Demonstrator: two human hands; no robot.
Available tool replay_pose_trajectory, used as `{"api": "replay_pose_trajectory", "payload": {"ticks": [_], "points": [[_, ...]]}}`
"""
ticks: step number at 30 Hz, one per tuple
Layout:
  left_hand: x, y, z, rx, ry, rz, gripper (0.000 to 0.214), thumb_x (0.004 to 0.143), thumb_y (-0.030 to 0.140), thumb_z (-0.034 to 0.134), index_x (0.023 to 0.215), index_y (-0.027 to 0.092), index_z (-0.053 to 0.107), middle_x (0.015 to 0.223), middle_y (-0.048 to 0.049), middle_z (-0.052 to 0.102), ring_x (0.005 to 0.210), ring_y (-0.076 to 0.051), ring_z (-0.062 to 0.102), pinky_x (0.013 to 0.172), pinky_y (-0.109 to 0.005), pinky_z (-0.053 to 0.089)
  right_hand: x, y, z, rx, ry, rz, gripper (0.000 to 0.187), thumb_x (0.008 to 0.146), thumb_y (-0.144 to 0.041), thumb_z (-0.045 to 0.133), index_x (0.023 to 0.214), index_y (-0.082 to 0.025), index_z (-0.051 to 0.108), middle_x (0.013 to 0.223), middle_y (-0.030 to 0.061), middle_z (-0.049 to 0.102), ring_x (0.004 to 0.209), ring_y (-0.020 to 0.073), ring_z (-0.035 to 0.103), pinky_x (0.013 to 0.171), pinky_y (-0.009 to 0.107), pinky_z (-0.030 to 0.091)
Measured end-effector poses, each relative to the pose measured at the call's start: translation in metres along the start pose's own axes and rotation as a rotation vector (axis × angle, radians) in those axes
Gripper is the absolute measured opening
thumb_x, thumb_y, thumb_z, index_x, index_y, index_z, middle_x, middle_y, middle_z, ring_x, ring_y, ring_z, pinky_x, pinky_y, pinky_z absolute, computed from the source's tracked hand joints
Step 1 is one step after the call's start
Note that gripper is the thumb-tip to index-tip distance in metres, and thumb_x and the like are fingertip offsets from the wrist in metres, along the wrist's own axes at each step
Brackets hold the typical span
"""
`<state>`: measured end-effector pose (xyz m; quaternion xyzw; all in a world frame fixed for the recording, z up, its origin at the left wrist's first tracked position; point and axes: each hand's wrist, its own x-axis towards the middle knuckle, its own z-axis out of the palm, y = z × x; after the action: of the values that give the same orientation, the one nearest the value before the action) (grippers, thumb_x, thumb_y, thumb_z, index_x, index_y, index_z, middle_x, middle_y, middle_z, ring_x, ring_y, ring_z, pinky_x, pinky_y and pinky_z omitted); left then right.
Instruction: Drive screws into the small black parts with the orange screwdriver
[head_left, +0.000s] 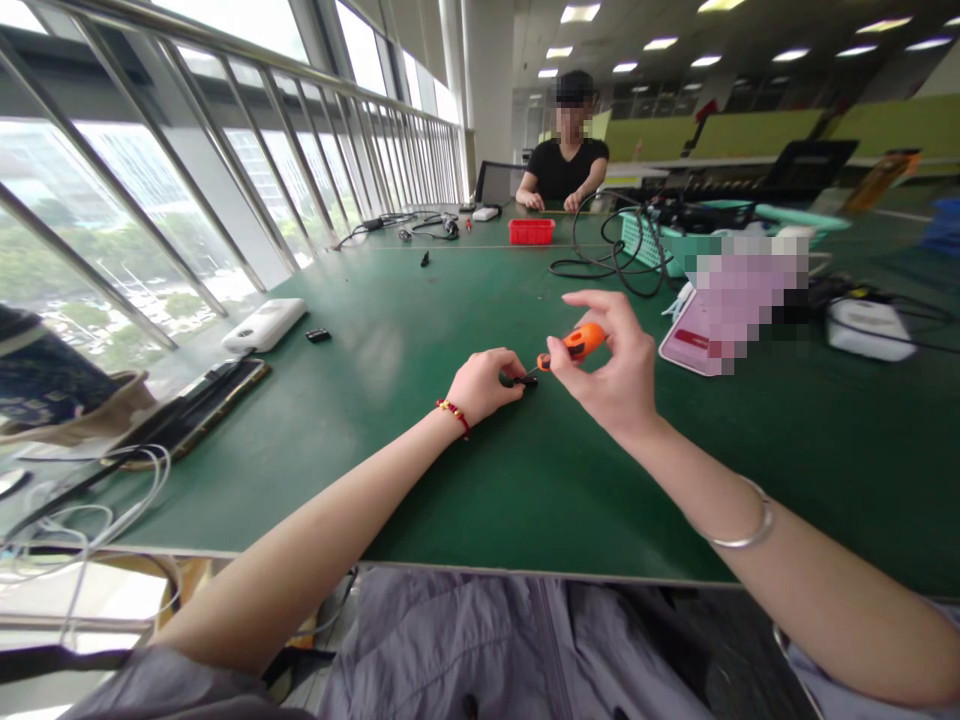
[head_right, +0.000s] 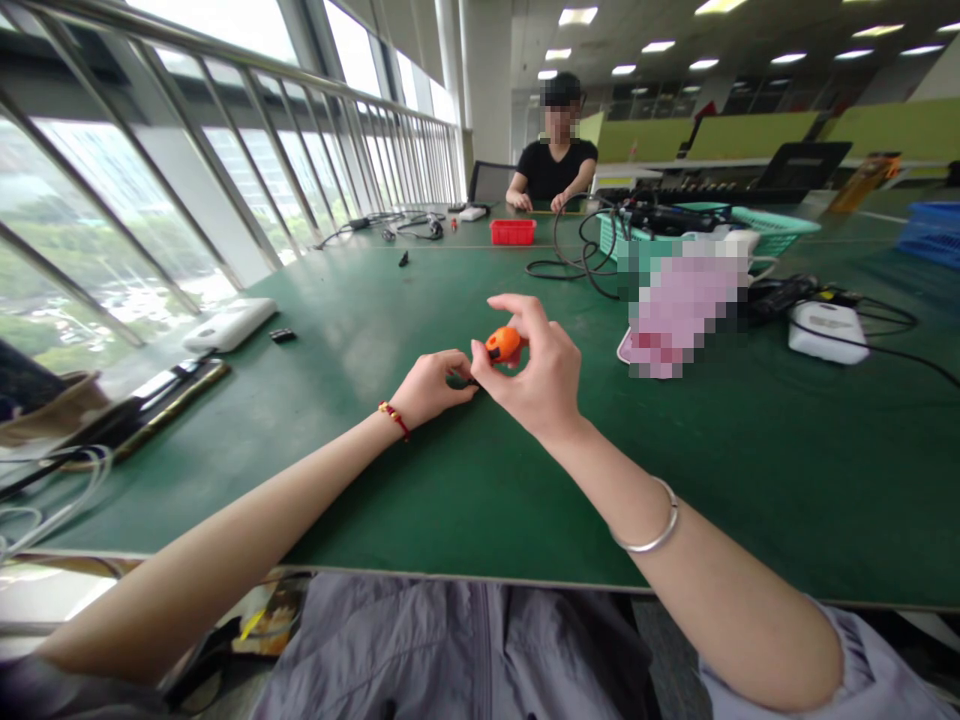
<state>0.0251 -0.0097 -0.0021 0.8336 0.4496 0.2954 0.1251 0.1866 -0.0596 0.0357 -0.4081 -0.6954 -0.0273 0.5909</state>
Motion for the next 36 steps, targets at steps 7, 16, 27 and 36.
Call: {"api": "replay_pose_trajectory", "payload": {"ticks": [7, 16, 27, 36], "points": [[0.0, -0.003, 0.002, -0.03, 0.005, -0.001, 0.012, 0.064, 0.014, 0.062, 0.075, 0.015, 0.065, 0.077, -0.0004, 0.067, 0.073, -0.015, 0.061, 0.07, -0.025, 0.048, -0.002, 0.004, 0.003, 0.013, -0.044, -0.003, 0.054, 0.068, -0.037, 0.065, 0.115, -0.021, 0.046, 0.076, -0.0001, 0.059, 0.062, 0.0148, 0.055, 0.062, 0.029, 0.045], [0.0, -0.002, 0.001, 0.001, 0.001, 0.002, 0.006, 0.065, 0.017, 0.064, 0.071, 0.015, 0.064, 0.075, -0.0009, 0.066, 0.071, -0.015, 0.06, 0.067, -0.026, 0.047, -0.001, 0.0, 0.0, 0.02, -0.084, 0.055, 0.025, 0.073, -0.031, 0.059, 0.096, -0.021, 0.057, 0.064, -0.0028, 0.055, 0.051, 0.0116, 0.05, 0.054, 0.026, 0.042], [0.001, -0.004, 0.003, -0.025, 0.015, 0.011, 0.012, 0.065, 0.015, 0.061, 0.077, 0.015, 0.064, 0.075, -0.0005, 0.066, 0.071, -0.014, 0.06, 0.067, -0.024, 0.048, 0.002, 0.007, 0.004, 0.059, 0.01, -0.136, 0.06, 0.072, -0.039, 0.061, 0.125, -0.022, 0.038, 0.12, 0.0117, 0.053, 0.104, 0.0249, 0.056, 0.086, 0.043, 0.047], [-0.001, 0.001, -0.001, -0.014, -0.012, -0.009, 0.008, 0.066, 0.015, 0.063, 0.073, 0.017, 0.064, 0.078, -0.0002, 0.066, 0.074, -0.015, 0.061, 0.072, -0.026, 0.049, 0.001, 0.001, 0.0, 0.05, -0.043, 0.148, 0.024, 0.073, -0.03, 0.059, 0.095, -0.022, 0.056, 0.082, 0.0005, 0.061, 0.054, 0.0108, 0.052, 0.056, 0.026, 0.044]]}}
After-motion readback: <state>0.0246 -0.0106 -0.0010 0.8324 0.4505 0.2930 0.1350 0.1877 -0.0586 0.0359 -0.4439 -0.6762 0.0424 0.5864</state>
